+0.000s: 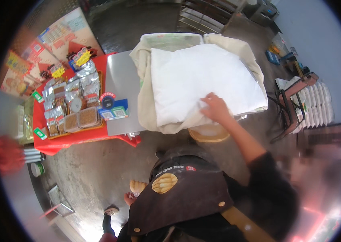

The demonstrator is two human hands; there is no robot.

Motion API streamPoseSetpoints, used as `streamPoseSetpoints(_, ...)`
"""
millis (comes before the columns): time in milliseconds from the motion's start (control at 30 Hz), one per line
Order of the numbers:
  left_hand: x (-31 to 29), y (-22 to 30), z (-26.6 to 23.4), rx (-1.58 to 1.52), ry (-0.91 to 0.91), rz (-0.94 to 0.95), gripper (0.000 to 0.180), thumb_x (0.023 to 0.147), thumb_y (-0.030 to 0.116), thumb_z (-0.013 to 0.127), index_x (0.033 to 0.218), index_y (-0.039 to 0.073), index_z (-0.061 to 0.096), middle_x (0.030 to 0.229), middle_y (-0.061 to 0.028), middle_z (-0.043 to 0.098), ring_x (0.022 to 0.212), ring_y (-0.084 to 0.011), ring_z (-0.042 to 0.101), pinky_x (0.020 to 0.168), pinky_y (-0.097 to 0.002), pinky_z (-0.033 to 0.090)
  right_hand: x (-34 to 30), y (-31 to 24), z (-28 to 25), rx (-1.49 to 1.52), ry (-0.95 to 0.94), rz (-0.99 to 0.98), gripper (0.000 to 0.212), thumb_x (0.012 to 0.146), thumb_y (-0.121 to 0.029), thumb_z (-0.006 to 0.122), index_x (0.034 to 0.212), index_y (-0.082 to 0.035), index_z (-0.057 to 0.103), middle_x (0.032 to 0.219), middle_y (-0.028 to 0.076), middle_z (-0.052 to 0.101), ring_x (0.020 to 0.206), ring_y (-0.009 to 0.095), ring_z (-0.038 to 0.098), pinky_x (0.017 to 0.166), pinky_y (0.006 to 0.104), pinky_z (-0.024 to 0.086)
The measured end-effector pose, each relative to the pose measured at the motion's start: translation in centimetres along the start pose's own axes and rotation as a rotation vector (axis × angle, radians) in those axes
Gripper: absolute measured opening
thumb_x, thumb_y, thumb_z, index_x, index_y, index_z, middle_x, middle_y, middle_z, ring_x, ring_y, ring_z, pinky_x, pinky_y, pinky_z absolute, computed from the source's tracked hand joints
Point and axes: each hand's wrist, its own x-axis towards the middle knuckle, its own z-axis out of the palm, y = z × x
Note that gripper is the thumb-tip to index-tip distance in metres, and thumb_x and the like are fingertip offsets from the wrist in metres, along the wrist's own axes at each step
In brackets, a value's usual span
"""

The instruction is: The person scrapes residue from a metal baking tray using a small tool. They then walk to a display area, uncover a tray of baked goods, and pack several items into a plastic bag for a customer. The person returns to the tray and continues scraping.

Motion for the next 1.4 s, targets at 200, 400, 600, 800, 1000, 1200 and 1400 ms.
streamPoseSetpoints(200, -1.0, 0.5, 3.3, 0.064, 0.048, 0.067, 0.052, 0.097, 0.047, 0.058, 0.130, 0.007, 0.058, 0.101, 0.0020, 0.058, 0.076, -0.0114, 0.054, 0.063, -0.0308, 0.037, 2.2, -2.4, 5.6, 0.019, -0.070, -0.151, 0.041, 0.083, -0.033, 0.079, 0.115, -0.010, 0.069, 0.112, 0.012, 0.063, 0.094, 0.035, 0.068, 0.082, 0.0480, 0.054)
streamPoseSetpoints(400, -3.9, 0.6, 4.5, 0.007, 0.072, 0.096, 0.049, 0.099, 0.045, 0.057, 0.131, 0.008, 0.057, 0.105, 0.0011, 0.060, 0.079, -0.0105, 0.056, 0.060, -0.0277, 0.039, 3.2, -3.0, 5.5, 0.145, -0.168, -0.093, 0.014, 0.091, -0.018, 0.067, 0.098, -0.006, 0.063, 0.106, 0.012, 0.062, 0.090, 0.037, 0.068, 0.074, 0.0501, 0.055)
streamPoseSetpoints(600, -6.4, -0.5, 6.7, -0.021, 0.133, 0.222, 0.048, 0.102, 0.045, 0.054, 0.134, 0.009, 0.056, 0.112, -0.0040, 0.061, 0.081, -0.0134, 0.059, 0.057, -0.0270, 0.043, 4.2, -5.2, 5.8, 0.382, 0.146, -0.221, 0.019, 0.091, -0.020, 0.066, 0.103, -0.006, 0.063, 0.110, 0.014, 0.062, 0.092, 0.037, 0.068, 0.075, 0.0503, 0.055)
streamPoseSetpoints(800, -6.7, -1.0, 9.5, -0.004, -0.054, 0.181, 0.043, 0.105, 0.038, 0.053, 0.136, 0.009, 0.054, 0.130, -0.0045, 0.057, 0.084, -0.0172, 0.057, 0.064, -0.0285, 0.047, -0.3, 0.6, 3.3, 0.495, -0.164, -0.213, 0.040, 0.093, -0.024, 0.068, 0.130, -0.006, 0.065, 0.128, 0.016, 0.059, 0.111, 0.037, 0.064, 0.094, 0.0481, 0.054)
streamPoseSetpoints(1000, -9.1, -3.0, 10.2, -0.058, 0.015, 0.237, 0.046, 0.105, 0.037, 0.053, 0.141, 0.009, 0.049, 0.138, -0.0037, 0.053, 0.095, -0.0208, 0.056, 0.078, -0.0336, 0.049, -5.7, 19.8, -1.0, -0.012, 0.568, 0.142, 0.045, 0.093, -0.031, 0.072, 0.130, -0.006, 0.068, 0.135, 0.018, 0.061, 0.130, 0.039, 0.055, 0.112, 0.0504, 0.044)
streamPoseSetpoints(1200, -12.8, -6.8, 11.7, -0.114, 0.144, 0.310, 0.050, 0.105, 0.039, 0.054, 0.144, 0.008, 0.048, 0.146, -0.0048, 0.049, 0.105, -0.0226, 0.054, 0.087, -0.0345, 0.049, -8.3, 29.2, -1.2, 0.529, 0.302, 0.351, 0.032, 0.097, -0.031, 0.070, 0.117, -0.006, 0.071, 0.126, 0.017, 0.065, 0.120, 0.033, 0.062, 0.101, 0.0444, 0.050)
streamPoseSetpoints(1400, -16.1, -8.3, 13.5, -0.029, 0.140, 0.414, 0.051, 0.104, 0.042, 0.055, 0.144, 0.009, 0.051, 0.145, -0.0050, 0.050, 0.101, -0.0212, 0.057, 0.086, -0.0331, 0.049, -0.7, 41.7, -5.1, 0.157, 0.605, 0.678, 0.035, 0.094, -0.038, 0.070, 0.116, -0.012, 0.072, 0.119, 0.013, 0.069, 0.105, 0.034, 0.069, 0.091, 0.0466, 0.054)
